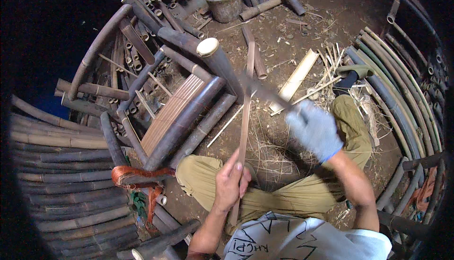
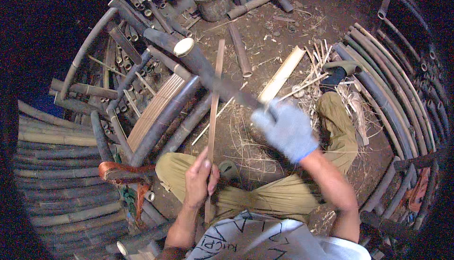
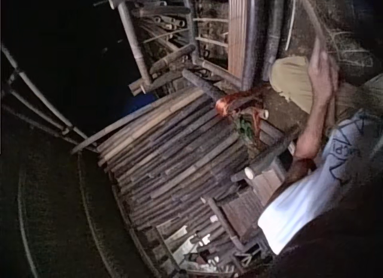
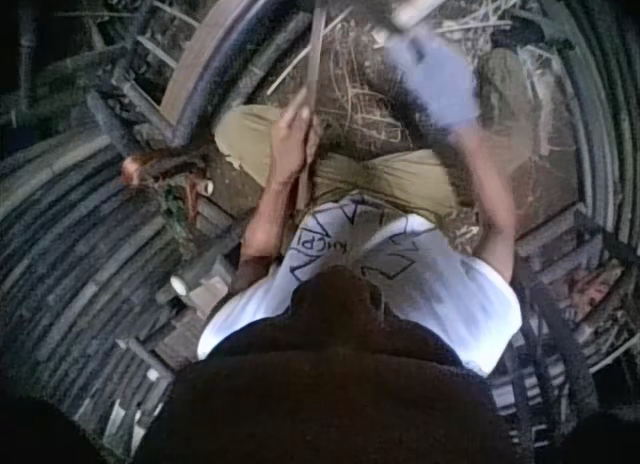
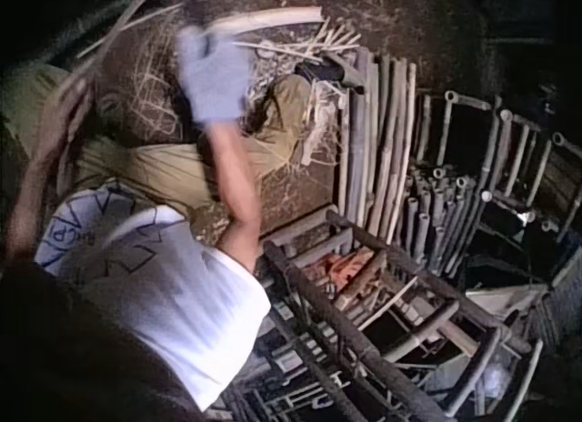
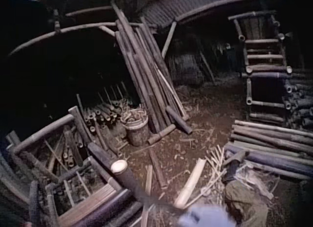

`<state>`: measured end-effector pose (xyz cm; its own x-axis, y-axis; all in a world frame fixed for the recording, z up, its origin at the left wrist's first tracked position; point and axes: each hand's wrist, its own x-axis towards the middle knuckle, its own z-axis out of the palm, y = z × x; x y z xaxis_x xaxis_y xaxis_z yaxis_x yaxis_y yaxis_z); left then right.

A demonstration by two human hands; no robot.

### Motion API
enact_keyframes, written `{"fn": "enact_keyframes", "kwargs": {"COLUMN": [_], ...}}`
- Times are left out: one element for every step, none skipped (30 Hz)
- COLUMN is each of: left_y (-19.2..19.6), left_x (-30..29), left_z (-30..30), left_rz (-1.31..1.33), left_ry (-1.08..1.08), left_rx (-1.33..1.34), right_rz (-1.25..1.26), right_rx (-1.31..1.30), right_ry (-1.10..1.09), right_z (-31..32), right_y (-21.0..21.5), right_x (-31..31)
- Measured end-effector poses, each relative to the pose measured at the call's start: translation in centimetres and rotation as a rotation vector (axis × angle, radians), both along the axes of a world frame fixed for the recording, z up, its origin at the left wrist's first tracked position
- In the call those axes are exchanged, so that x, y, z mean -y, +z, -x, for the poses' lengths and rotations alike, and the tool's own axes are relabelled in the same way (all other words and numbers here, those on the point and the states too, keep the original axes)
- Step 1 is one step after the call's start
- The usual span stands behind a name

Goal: The person is constructing the seat of a bamboo chair, splitting thin bamboo strips with a machete and weaving them onto the chair frame.

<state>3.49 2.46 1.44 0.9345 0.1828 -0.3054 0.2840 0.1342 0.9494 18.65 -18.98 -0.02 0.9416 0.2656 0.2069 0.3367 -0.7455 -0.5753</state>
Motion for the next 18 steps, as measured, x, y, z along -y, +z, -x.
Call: {"fn": "enact_keyframes", "kwargs": {"left_y": [0.3, 0.4, 0.3, 0.2, 0.5, 0.4, 0.3, 0.2, 0.4, 0.8, 1.0, 0.8, 0.4, 0.1, -0.1, -0.3, -0.5, -0.6], "left_x": [0.2, 0.4, 0.5, 0.5, 0.9, 1.2, 1.4, 1.6, 1.8, 2.0, 2.1, 2.3, 2.6, 2.7, 2.4, 2.1, 1.7, 1.5], "left_z": [-1.1, -1.7, -2.2, -2.6, -2.8, -2.7, -2.5, -2.3, -2.1, -1.8, -1.5, -0.9, 0.2, 1.5, 2.3, 2.6, 2.8, 3.0], "left_rz": [0.014, 0.042, 0.07, 0.098, 0.106, 0.081, 0.055, 0.03, 0.012, -0.006, -0.025, -0.013, -0.002, 0.005, 0.046, 0.031, 0.015, 0.0], "left_ry": [0.012, 0.007, 0.003, -0.001, 0.005, 0.027, 0.05, 0.073, 0.062, 0.051, 0.04, 0.004, -0.033, -0.07, -0.097, -0.093, -0.086, -0.077], "left_rx": [0.027, 0.044, 0.054, 0.064, 0.051, 0.041, 0.031, 0.022, 0.004, -0.013, -0.027, -0.042, -0.057, -0.082, -0.047, -0.041, -0.029, -0.018], "right_rz": [0.029, -0.078, -0.054, -0.052, -0.081, -0.11, -0.093, -0.076, -0.059, -0.052, -0.045, -0.043, -0.039, -0.038, -0.009, 0.012, 0.034, 0.056], "right_rx": [-0.012, 0.042, -0.033, -0.025, -0.02, -0.015, -0.02, -0.025, -0.029, -0.03, -0.028, -0.026, -0.052, -0.087, -0.023, -0.004, 0.02, 0.044], "right_ry": [0.068, 0.176, 0.243, 0.24, 0.214, 0.189, 0.186, 0.184, 0.182, 0.106, 0.03, -0.05, -0.104, -0.159, -0.142, -0.144, -0.142, -0.139], "right_z": [2.1, 3.3, 4.3, 5.0, 4.9, 4.9, 4.7, 4.4, 4.0, 3.6, 2.9, 2.0, 0.2, -1.6, -2.9, -3.3, -3.7, -4.1], "right_y": [0.4, 0.0, 0.1, -0.4, -0.9, -1.2, -1.1, -1.0, -0.9, -1.0, -1.4, -1.6, -1.4, -1.4, -1.7, -1.9, -1.5, -1.1], "right_x": [-0.9, -1.5, -1.9, -2.3, -2.6, -2.7, -2.8, -2.8, -2.7, -2.7, -2.6, -2.3, -1.5, -0.6, 0.1, 0.3, 0.1, 0.1]}}
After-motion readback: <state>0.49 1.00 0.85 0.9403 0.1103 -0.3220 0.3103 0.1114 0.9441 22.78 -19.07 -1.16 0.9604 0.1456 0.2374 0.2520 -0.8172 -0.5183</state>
